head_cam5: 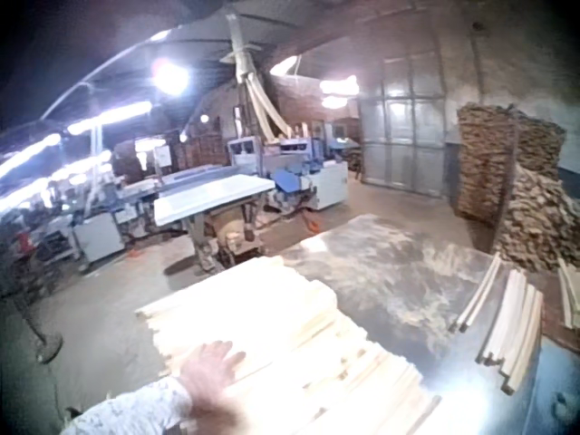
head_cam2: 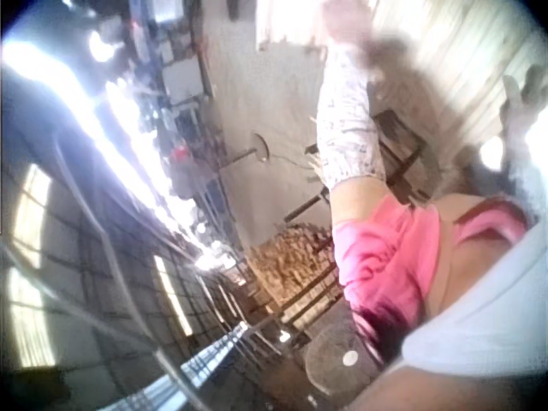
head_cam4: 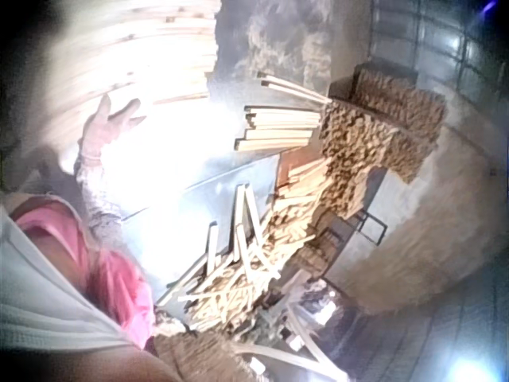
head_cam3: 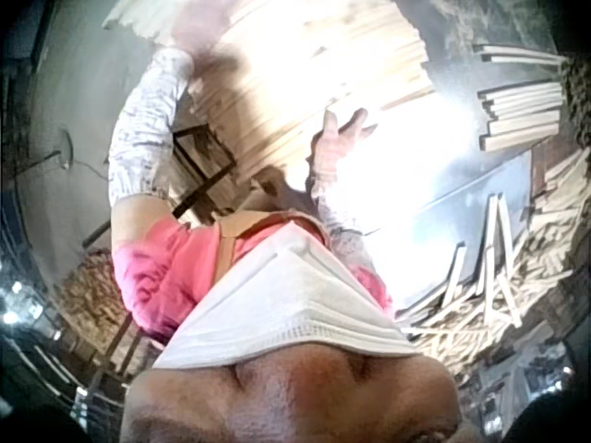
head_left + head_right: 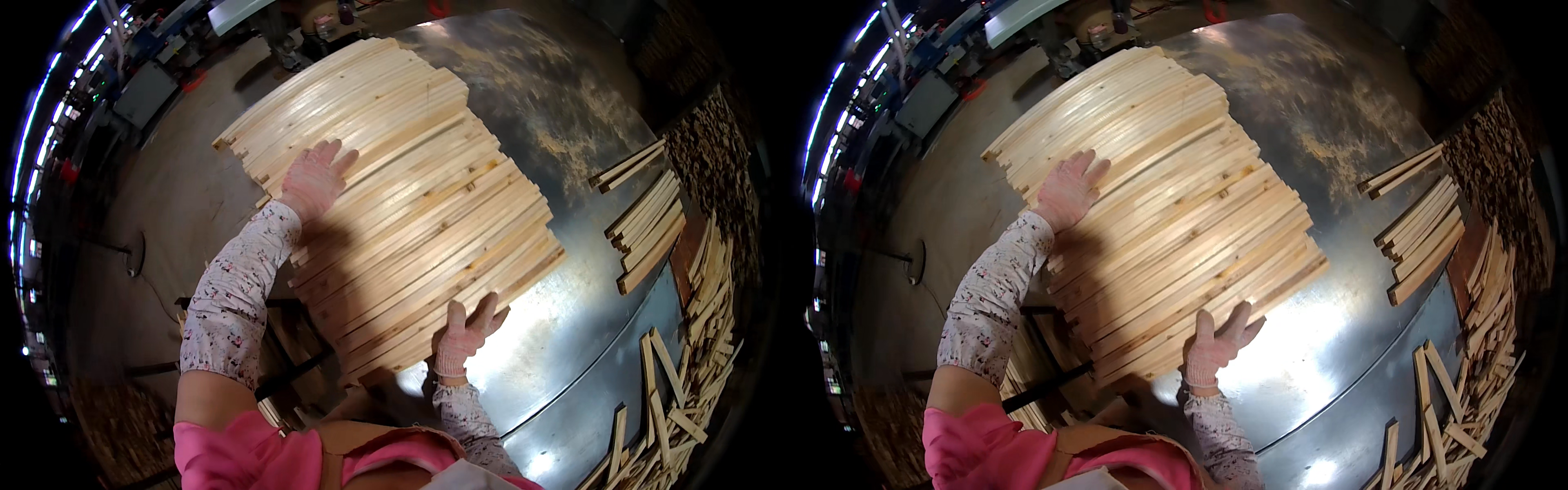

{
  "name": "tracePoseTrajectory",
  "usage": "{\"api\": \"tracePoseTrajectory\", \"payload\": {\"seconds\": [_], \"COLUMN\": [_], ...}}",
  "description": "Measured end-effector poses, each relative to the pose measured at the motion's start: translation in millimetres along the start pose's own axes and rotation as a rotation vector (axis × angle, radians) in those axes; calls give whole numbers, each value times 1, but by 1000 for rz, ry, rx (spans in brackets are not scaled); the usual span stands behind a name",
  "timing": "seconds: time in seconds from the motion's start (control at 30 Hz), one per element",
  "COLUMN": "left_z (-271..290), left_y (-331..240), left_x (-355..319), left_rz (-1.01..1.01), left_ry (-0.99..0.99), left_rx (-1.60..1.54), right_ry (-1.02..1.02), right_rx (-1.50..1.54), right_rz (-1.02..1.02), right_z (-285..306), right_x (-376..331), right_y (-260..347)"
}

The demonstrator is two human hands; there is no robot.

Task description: The person sorts thin wooden strips on a large metal table, picking them up from a disorganized pile and arranging them into neat, parallel stacks. The person handles the strips by hand, repeatedly moving them from the right side of the table to the left side to form organized bundles.

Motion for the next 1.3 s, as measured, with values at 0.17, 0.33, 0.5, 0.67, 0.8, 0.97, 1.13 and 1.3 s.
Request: {"api": "tracePoseTrajectory", "payload": {"seconds": [0.17,0.33,0.5,0.67,0.8,0.97,1.13,1.3], "left_z": [-23,-59,-58,-12,-19,20,77,137], "left_y": [3,16,29,14,-3,-97,-281,-536], "left_x": [29,22,30,46,-22,-97,-224,-322], "left_rz": [-30,-84,-116,-111,-1,-257,-331,-485], "left_ry": [51,43,42,-148,-237,-174,-48,288], "left_rx": [59,2,33,-113,-689,-587,-752,-1046], "right_ry": [48,-29,-25,206,360,-140,-250,123], "right_rx": [-248,-245,-153,-42,-160,-627,-1207,-990], "right_rz": [396,228,50,-115,-350,-220,-509,-568], "right_z": [-23,-24,-37,-30,68,333,640,645], "right_x": [7,8,6,6,46,52,-11,-25], "right_y": [16,11,-11,-36,-34,-148,-293,-332]}}
Point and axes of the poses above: each hand's wrist, its own x-axis towards the middle knuckle, its own z-axis out of the back of the hand, y = z × x, the point moved 9 cm from there along x, towards the middle knuckle, and after that the axes turned 15 degrees about -y, right-handed, at the moved point
